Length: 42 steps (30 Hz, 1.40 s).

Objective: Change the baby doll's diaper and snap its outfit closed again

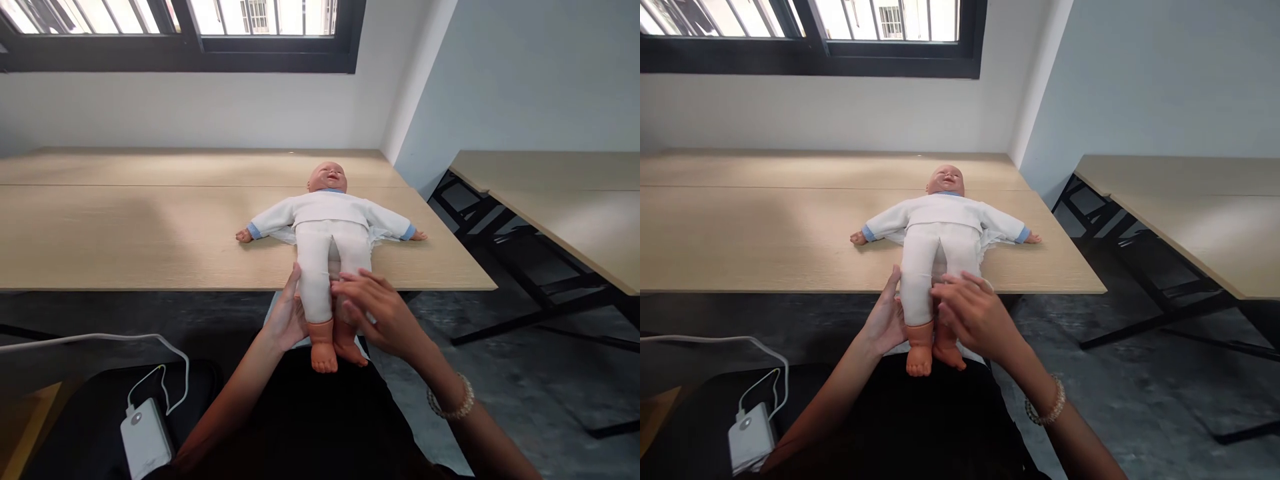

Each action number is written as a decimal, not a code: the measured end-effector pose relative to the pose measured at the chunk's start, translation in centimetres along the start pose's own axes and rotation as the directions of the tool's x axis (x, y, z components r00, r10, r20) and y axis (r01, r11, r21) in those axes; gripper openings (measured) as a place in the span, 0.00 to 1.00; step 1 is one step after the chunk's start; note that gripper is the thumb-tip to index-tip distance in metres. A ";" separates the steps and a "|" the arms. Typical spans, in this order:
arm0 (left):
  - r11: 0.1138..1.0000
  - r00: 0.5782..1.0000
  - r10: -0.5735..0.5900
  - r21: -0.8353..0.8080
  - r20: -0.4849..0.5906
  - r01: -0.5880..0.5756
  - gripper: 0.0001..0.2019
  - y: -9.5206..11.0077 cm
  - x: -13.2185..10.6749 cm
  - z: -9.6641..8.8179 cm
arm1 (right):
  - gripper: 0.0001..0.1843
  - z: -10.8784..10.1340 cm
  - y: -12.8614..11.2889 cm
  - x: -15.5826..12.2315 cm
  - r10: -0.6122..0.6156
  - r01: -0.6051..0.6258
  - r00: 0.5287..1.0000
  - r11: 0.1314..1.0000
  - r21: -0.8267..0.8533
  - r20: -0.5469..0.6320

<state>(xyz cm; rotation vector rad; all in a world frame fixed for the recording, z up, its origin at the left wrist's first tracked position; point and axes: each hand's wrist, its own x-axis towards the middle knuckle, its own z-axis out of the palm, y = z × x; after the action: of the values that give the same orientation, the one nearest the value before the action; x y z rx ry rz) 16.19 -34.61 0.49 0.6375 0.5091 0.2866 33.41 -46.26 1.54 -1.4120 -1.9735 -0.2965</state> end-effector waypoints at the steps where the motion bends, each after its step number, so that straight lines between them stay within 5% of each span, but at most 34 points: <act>1: 1.000 1.000 0.006 0.005 -0.013 -0.006 0.37 -0.2 -0.2 -0.2 | 0.14 0.4 -0.1 0.3 -0.060 0.060 0.997 0.998 -0.016 0.040; 8: 0.978 0.992 0.102 0.188 -0.077 -0.086 0.24 0.3 -1.6 -1.9 | 0.21 0.1 1.7 -0.1 -0.176 0.235 0.959 0.930 -0.282 0.220; 15: 0.950 0.981 0.125 0.302 -0.147 -0.076 0.25 1.1 -1.9 -3.1 | 0.18 -2.0 4.3 -2.1 -0.095 0.175 0.969 0.917 -0.357 0.229; 22: 0.900 0.908 0.318 0.388 -0.274 -0.199 0.26 1.3 -2.0 -3.1 | 0.54 1.0 1.5 -3.4 0.011 0.086 0.973 0.912 -0.402 0.231; 25: 0.879 0.877 0.374 0.419 -0.302 -0.230 0.28 0.8 -2.0 -3.1 | 0.41 3.6 -0.3 -4.2 0.012 0.106 0.961 0.906 -0.409 0.277; 29: 0.847 0.850 0.429 0.462 -0.305 -0.262 0.25 0.4 -1.9 -3.1 | 0.27 5.2 -0.6 -4.4 -0.062 0.106 0.989 0.929 -0.353 0.133; 36: 0.701 0.792 0.561 0.647 -0.239 -0.301 0.19 0.0 -1.6 -4.0 | 0.17 1.5 0.8 0.6 -0.141 0.112 0.986 0.951 -0.287 -0.083; 42: 0.573 0.767 0.614 0.773 -0.186 -0.272 0.16 -0.5 -0.6 -4.5 | 0.14 0.2 1.6 8.0 -0.265 0.250 0.964 0.876 -0.413 0.021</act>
<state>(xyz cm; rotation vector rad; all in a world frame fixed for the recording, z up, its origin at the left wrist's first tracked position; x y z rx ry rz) 13.28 -33.05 -2.72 1.5153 0.9108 0.7694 33.40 -39.54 6.26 -1.3720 -2.1542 -0.9028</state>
